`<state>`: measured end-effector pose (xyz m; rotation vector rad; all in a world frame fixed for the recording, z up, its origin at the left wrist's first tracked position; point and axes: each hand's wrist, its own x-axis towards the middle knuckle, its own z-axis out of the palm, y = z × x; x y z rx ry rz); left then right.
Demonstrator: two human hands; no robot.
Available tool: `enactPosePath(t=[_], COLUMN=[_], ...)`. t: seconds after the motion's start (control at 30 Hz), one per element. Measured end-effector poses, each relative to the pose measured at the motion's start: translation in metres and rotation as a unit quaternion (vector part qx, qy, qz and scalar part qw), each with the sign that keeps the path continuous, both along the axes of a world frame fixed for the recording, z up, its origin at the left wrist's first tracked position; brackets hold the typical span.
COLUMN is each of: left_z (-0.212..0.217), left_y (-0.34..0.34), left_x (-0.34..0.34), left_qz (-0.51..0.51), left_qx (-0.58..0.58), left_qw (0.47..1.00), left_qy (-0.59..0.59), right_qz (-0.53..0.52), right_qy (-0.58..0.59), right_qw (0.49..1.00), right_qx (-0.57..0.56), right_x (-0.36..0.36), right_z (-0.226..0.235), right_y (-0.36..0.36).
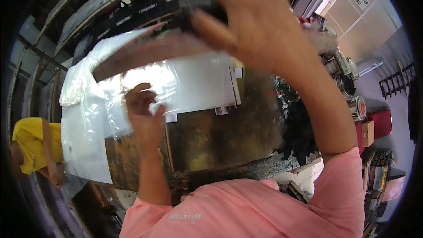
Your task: The person performs screen printing by placing a plastic sheet on a flat surface, lowering a screen frame, and using a squeegee to apply black ink across the screen repeatedly for several sheets.
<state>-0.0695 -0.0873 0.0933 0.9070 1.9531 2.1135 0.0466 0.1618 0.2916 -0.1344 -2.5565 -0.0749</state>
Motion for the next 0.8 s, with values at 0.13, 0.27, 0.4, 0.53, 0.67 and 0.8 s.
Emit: enactPosePath(t=[0.13,0.27,0.4,0.53,0.67,0.8], left_z=[0.029,-0.057,-0.095,-0.082,-0.086,-0.094], left_y=[-0.034,-0.073,-0.078,-0.077,-0.079,-0.083], left_x=[0.022,0.045,0.046,0.049,0.051,0.049], left_qz=[0.006,0.123,0.137,0.105,0.108,0.115], left_qx=[-0.115,-0.311,-0.403,-0.477,-0.464,-0.446], left_qw=[0.975,0.935,0.869,0.850,0.857,0.859], left_qy=[-0.188,0.118,0.254,0.196,0.196,0.221], right_qz=[0.082,-0.026,-0.078,-0.073,-0.055,-0.039], right_qy=[-0.215,-0.137,-0.042,-0.044,-0.101,-0.123], right_qw=[0.971,0.990,0.993,0.993,0.992,0.991], right_qx=[-0.062,-0.001,0.080,0.087,0.046,0.033], right_x=[0.032,-0.022,-0.122,-0.161,-0.131,-0.049], right_z=[-0.079,-0.179,-0.249,-0.270,-0.260,-0.251], right_y=[0.016,0.035,0.101,0.127,0.094,0.026])
